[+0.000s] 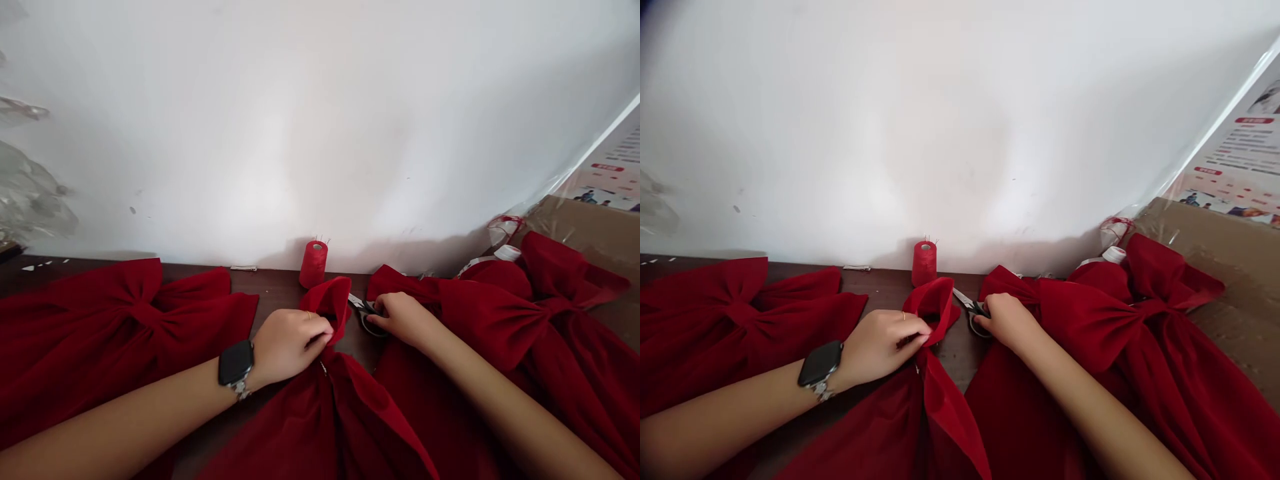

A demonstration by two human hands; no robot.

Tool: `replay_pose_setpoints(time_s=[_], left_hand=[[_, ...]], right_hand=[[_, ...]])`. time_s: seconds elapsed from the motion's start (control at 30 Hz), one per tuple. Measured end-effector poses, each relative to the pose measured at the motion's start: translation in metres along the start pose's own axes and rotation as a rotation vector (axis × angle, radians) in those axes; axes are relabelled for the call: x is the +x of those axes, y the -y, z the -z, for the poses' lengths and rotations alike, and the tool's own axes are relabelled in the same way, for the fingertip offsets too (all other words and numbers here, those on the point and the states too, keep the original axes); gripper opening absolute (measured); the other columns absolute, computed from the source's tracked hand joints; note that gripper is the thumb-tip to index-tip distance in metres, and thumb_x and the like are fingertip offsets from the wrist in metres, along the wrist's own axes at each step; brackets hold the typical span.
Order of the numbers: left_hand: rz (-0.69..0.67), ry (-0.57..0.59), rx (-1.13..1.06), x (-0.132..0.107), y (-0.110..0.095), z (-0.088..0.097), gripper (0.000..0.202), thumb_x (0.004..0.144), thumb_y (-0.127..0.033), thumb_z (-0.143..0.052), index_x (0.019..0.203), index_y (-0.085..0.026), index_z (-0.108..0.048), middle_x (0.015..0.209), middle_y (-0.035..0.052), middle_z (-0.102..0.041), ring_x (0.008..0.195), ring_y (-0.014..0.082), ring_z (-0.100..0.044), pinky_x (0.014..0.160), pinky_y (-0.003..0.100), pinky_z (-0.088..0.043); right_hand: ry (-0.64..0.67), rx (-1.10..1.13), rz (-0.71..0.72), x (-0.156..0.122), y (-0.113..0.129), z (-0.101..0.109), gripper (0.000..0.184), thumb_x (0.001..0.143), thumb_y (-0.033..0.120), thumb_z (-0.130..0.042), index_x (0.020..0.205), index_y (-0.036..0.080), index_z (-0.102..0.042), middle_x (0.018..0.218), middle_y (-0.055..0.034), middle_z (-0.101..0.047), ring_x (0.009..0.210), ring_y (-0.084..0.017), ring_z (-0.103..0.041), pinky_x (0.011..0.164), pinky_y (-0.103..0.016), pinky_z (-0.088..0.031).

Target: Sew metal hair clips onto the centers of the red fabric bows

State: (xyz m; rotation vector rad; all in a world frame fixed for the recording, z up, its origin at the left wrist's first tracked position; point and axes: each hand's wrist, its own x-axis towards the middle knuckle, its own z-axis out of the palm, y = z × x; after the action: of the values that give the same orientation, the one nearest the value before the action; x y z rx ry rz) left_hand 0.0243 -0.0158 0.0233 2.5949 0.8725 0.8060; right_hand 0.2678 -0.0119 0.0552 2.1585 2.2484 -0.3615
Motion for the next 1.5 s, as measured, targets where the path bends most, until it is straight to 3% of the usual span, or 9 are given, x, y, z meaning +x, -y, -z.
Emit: replay_pose_setpoints(time_s=[0.13,0.27,0.53,0.7,0.83,1.07,1.17,1.3,1.5], left_hand=[[-0.293,-0.031,0.441,-0.011,-0.013,0.007,0.030,0.091,-0.011,-0.044,0.066,-0.017,-0.061,0.057,0.0027,-0.060,0.056,0.0178,-0.053,0.051,0.031,-0.032],[-0.440,-0.015,0.578,-0.029,-0.024,0.012,0.034,0.088,-0.001,-0.039,0.065,-0.015,-0.059,0.054,0.0026,-0.054,0.057,0.0184,-0.049,0.049,0.032,-0.031],[-0.393,-0.137,0.426,-0.044,-0.015,0.014,0.036,0.098,-0.011,-0.033,0.080,-0.017,-0.063,0.091,0.0051,-0.071,0.092,0.0203,-0.057,0.082,0.032,-0.047],[-0.501,-0.255,0.365,-0.039,-0.005,0.004,0.030,0.100,-0.013,-0.036,0.095,-0.015,-0.065,0.098,0.0036,-0.074,0.101,0.0162,-0.060,0.102,0.028,-0.044],[-0.547,-0.228,0.248,-0.036,0.001,0.006,0.028,0.100,-0.014,-0.036,0.105,-0.012,-0.064,0.105,0.0040,-0.075,0.112,0.0143,-0.061,0.115,0.025,-0.032],[-0.571,-0.105,0.157,-0.031,0.014,0.013,0.019,0.096,-0.009,-0.047,0.103,-0.015,-0.064,0.109,-0.0001,-0.076,0.115,0.0128,-0.063,0.118,0.026,-0.026],[-0.454,0.021,0.003,-0.030,0.018,0.011,0.022,0.098,-0.014,-0.043,0.094,-0.016,-0.064,0.098,0.0029,-0.078,0.095,0.0139,-0.071,0.099,0.025,-0.046],[0.005,0.164,-0.300,-0.031,0.016,0.010,0.020,0.097,-0.023,-0.047,0.087,-0.019,-0.064,0.086,0.0017,-0.076,0.078,0.0142,-0.071,0.071,0.022,-0.052],[0.508,0.222,-0.790,-0.030,0.005,0.007,0.022,0.094,-0.034,-0.052,0.080,-0.018,-0.060,0.087,0.0046,-0.076,0.084,0.0171,-0.072,0.074,0.024,-0.053]], right_hand=[[-0.202,0.069,0.093,-0.019,0.030,0.020,0.020,0.093,0.034,-0.052,0.102,0.019,-0.063,0.094,-0.0081,-0.071,0.085,-0.023,-0.066,0.065,-0.027,-0.038],[-0.157,-0.123,0.084,-0.030,0.054,0.027,0.017,0.094,0.027,-0.050,0.093,0.016,-0.063,0.091,-0.0109,-0.070,0.082,-0.026,-0.067,0.062,-0.029,-0.037],[-0.022,-0.074,0.088,-0.019,0.040,0.010,0.009,0.088,0.021,-0.058,0.092,0.015,-0.062,0.091,-0.0111,-0.071,0.081,-0.025,-0.067,0.061,-0.028,-0.040],[-0.434,0.481,0.707,-0.062,0.071,0.027,0.010,0.091,0.016,-0.048,0.088,0.018,-0.057,0.080,-0.0029,-0.067,0.069,-0.012,-0.061,0.064,-0.021,-0.046],[-0.448,0.257,1.230,-0.081,0.095,0.004,0.024,0.093,0.016,-0.046,0.070,0.018,-0.052,0.057,0.0022,-0.053,0.051,-0.010,-0.046,0.049,-0.024,-0.036],[-0.362,0.116,1.364,-0.062,0.088,-0.080,0.024,0.086,0.022,-0.057,0.063,0.018,-0.052,0.051,0.0054,-0.047,0.044,-0.010,-0.038,0.040,-0.027,-0.026],[-0.276,0.138,1.337,-0.058,0.086,-0.089,0.025,0.087,0.029,-0.057,0.065,0.018,-0.052,0.055,0.0055,-0.051,0.045,-0.010,-0.039,0.040,-0.027,-0.026],[-0.086,0.169,1.313,-0.057,0.085,-0.078,0.025,0.090,0.030,-0.055,0.068,0.018,-0.053,0.059,0.0052,-0.055,0.047,-0.009,-0.038,0.042,-0.026,-0.027],[0.165,0.757,1.226,-0.050,0.080,-0.051,0.016,0.090,0.021,-0.054,0.075,0.017,-0.055,0.062,0.0041,-0.058,0.055,-0.006,-0.050,0.053,-0.015,-0.039]])
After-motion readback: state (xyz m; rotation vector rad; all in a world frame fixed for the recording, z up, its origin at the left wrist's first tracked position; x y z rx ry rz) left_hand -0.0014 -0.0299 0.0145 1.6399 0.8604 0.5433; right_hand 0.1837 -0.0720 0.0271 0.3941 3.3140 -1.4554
